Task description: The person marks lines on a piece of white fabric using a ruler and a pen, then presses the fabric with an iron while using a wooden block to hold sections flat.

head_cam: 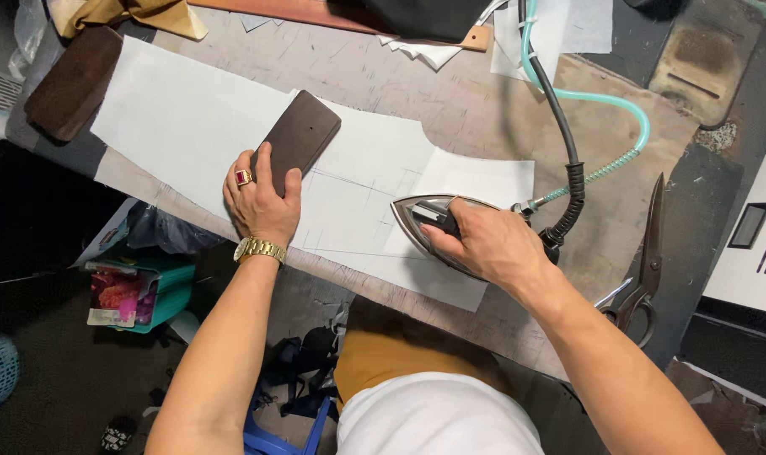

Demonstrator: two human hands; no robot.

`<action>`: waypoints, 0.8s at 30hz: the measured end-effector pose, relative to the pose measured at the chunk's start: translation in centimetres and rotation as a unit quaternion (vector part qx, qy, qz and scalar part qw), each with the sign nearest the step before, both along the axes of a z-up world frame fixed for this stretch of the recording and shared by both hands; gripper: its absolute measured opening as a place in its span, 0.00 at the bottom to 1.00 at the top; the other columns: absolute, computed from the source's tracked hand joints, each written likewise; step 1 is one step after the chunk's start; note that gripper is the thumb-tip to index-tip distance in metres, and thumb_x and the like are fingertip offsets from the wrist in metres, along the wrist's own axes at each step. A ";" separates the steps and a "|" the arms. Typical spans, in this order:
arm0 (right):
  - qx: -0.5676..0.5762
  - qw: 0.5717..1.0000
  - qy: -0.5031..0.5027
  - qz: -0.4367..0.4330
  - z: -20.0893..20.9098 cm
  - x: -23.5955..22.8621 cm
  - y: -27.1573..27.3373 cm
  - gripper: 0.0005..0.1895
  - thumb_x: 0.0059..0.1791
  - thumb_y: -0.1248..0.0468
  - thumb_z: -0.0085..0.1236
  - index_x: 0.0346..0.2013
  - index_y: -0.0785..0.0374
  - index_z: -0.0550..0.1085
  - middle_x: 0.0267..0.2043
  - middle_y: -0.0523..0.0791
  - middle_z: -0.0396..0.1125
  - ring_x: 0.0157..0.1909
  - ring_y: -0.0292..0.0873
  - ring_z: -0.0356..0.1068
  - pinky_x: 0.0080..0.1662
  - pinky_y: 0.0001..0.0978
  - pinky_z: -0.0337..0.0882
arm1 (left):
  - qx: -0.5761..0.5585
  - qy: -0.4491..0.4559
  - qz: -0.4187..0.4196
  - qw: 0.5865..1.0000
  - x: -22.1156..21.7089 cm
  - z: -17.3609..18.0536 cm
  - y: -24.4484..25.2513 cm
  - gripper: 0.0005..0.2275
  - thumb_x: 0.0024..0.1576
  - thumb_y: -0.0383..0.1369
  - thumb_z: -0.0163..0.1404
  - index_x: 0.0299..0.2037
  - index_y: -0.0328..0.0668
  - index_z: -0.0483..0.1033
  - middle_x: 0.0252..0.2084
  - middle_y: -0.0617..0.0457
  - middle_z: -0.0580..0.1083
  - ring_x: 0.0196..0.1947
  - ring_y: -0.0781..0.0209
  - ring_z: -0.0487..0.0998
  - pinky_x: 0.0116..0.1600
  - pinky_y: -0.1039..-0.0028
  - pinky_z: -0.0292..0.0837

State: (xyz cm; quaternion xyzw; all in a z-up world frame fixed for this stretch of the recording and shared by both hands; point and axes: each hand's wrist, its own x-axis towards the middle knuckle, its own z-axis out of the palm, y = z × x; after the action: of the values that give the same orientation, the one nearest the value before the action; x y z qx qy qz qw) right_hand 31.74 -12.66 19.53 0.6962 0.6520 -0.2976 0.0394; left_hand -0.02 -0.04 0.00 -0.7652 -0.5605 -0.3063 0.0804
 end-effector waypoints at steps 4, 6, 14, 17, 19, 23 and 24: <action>-0.005 1.000 -0.002 0.028 -0.9 0.1 0.0 0.29 0.55 0.37 0.43 0.34 0.60 0.72 0.24 0.51 0.72 0.31 0.53 0.78 0.36 0.44 0.76 | 0.000 0.001 0.002 1.000 0.0 0.0 0.0 0.24 0.64 0.53 0.46 0.62 0.47 0.73 0.54 0.46 0.69 0.55 0.44 0.70 0.57 0.54 0.64; -0.009 1.000 0.002 0.029 -0.8 -0.1 0.2 0.27 0.56 0.38 0.43 0.35 0.58 0.72 0.24 0.49 0.72 0.31 0.51 0.78 0.35 0.41 0.77 | -0.003 0.002 0.002 1.000 0.0 0.0 -0.1 0.24 0.64 0.53 0.46 0.62 0.47 0.73 0.55 0.45 0.69 0.56 0.44 0.70 0.58 0.54 0.63; -0.026 0.997 -0.002 0.078 -0.6 -0.6 0.4 0.28 0.55 0.37 0.43 0.35 0.59 0.72 0.25 0.50 0.72 0.31 0.52 0.78 0.36 0.44 0.77 | 0.003 0.002 0.004 1.000 0.0 -0.3 0.1 0.24 0.65 0.54 0.45 0.62 0.46 0.73 0.55 0.45 0.69 0.56 0.45 0.70 0.58 0.54 0.63; -0.037 0.996 0.007 0.080 -0.4 -1.0 0.6 0.26 0.55 0.38 0.44 0.35 0.58 0.72 0.25 0.48 0.72 0.31 0.50 0.78 0.37 0.41 0.78 | 0.001 -0.004 0.003 1.000 0.0 -0.2 0.1 0.25 0.65 0.55 0.44 0.62 0.47 0.73 0.55 0.45 0.69 0.56 0.45 0.70 0.58 0.54 0.63; -0.042 0.995 0.010 0.090 -0.4 -1.1 0.6 0.27 0.55 0.37 0.44 0.35 0.58 0.71 0.24 0.48 0.72 0.31 0.50 0.78 0.36 0.42 0.77 | 0.002 0.002 0.002 1.000 0.0 -0.1 0.1 0.24 0.65 0.54 0.44 0.62 0.47 0.73 0.54 0.45 0.69 0.56 0.45 0.70 0.58 0.54 0.63; -0.058 0.994 0.029 0.083 -0.2 -1.5 0.7 0.25 0.56 0.39 0.44 0.36 0.56 0.72 0.24 0.47 0.72 0.30 0.48 0.77 0.36 0.38 0.78 | 0.001 -0.004 0.000 1.000 0.1 -0.1 0.1 0.24 0.65 0.55 0.43 0.62 0.47 0.73 0.54 0.45 0.69 0.56 0.45 0.70 0.58 0.54 0.63; -0.059 0.993 0.023 0.101 -0.4 -1.5 0.6 0.26 0.55 0.37 0.43 0.36 0.56 0.71 0.24 0.47 0.71 0.30 0.49 0.77 0.36 0.40 0.77 | -0.003 -0.003 0.001 1.000 0.0 -0.1 0.1 0.24 0.65 0.54 0.44 0.62 0.47 0.73 0.54 0.45 0.69 0.56 0.44 0.70 0.58 0.54 0.63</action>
State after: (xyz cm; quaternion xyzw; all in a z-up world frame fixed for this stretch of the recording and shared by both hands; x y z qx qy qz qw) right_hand 30.27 -12.02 19.17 0.6166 0.7007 -0.3460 0.0952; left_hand 0.02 0.02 -0.15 -0.7638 -0.5629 -0.3064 0.0768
